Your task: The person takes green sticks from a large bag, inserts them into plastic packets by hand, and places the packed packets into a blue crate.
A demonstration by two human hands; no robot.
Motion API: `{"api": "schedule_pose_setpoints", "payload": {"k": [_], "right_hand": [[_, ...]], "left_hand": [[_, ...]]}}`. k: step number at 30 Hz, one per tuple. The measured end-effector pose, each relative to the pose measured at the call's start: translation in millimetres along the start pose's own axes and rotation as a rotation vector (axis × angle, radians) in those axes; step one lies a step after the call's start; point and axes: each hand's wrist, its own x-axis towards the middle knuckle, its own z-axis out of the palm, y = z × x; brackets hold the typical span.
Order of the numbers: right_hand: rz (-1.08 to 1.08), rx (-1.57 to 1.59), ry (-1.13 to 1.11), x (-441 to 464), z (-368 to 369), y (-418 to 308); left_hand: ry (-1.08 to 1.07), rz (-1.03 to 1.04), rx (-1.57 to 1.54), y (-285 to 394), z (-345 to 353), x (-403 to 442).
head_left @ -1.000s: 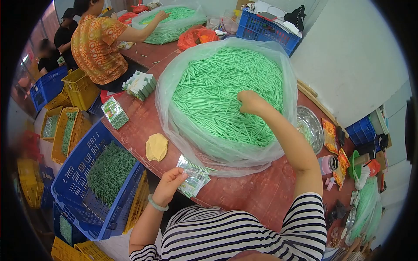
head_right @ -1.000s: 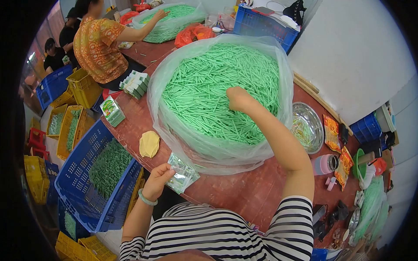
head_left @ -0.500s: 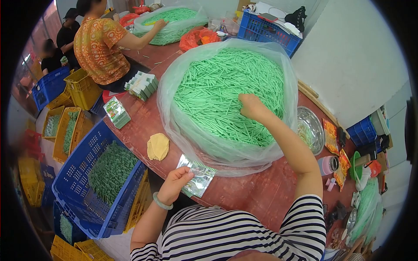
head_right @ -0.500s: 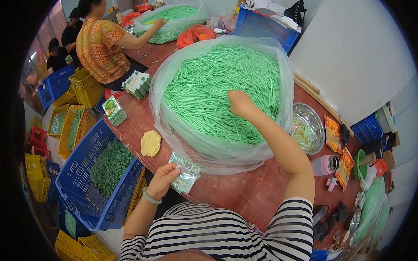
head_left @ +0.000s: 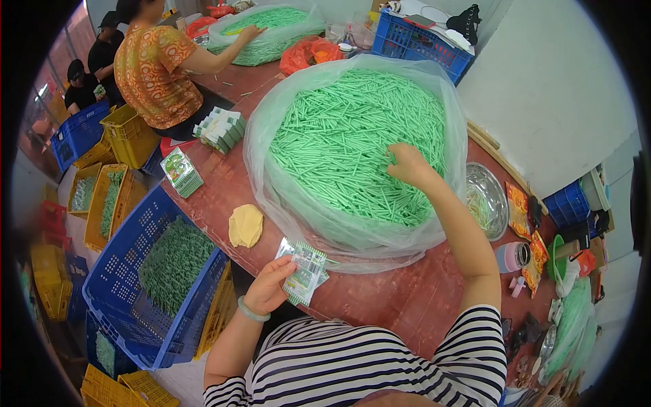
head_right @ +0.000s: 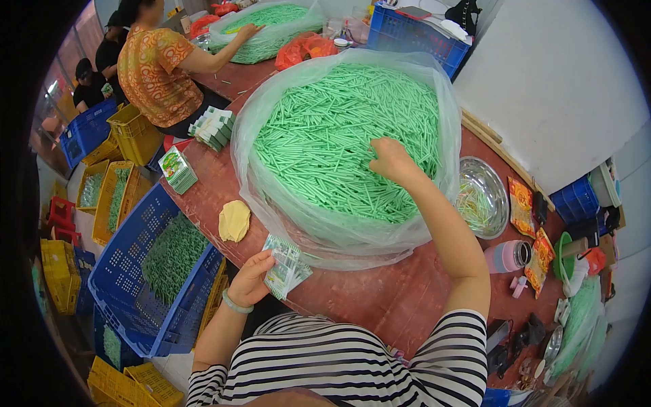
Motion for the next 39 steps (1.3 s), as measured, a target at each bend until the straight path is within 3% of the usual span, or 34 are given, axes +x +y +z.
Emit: {"api": "schedule_pose_setpoints", "payload": {"k": [4,7,16,19,22,25,28,34,39], "right_hand": [[-0.076,0.119,0.188,-5.0,3.6,7.7],[0.12,0.263,0.055,-10.7,-15.4,1.2],[0.315,0.946,-0.016,-29.1,-26.5,15.3],[0.298,0.874,-0.038,-40.2,-32.0,27.6],[0.059,0.39,0.018,-49.0,-29.4,25.9],[-0.145,0.133,0.007,-52.5,-10.9,13.3],[-0.198,0.101,0.003,-55.9,1.5,2.8],[0.005,0.309,-0.159,-65.1,-20.0,-13.3],[-0.152,0.301,-0.026,-63.1,-14.7,-5.8]], "left_hand": [[0.008,0.005,-0.01,-0.8,-0.2,2.3],[0.013,0.005,-0.012,1.1,7.6,3.0],[0.036,0.022,-0.02,-1.7,0.2,5.4],[0.052,0.037,-0.01,-2.7,-4.0,2.5],[0.059,0.038,-0.004,-3.5,-3.9,2.5],[0.061,0.032,0.003,-5.1,-2.5,5.5],[0.07,0.046,0.018,-6.0,0.5,7.3],[0.104,0.059,0.026,-6.8,-4.0,3.4],[0.098,0.05,0.031,-6.7,-0.8,6.5]]}}
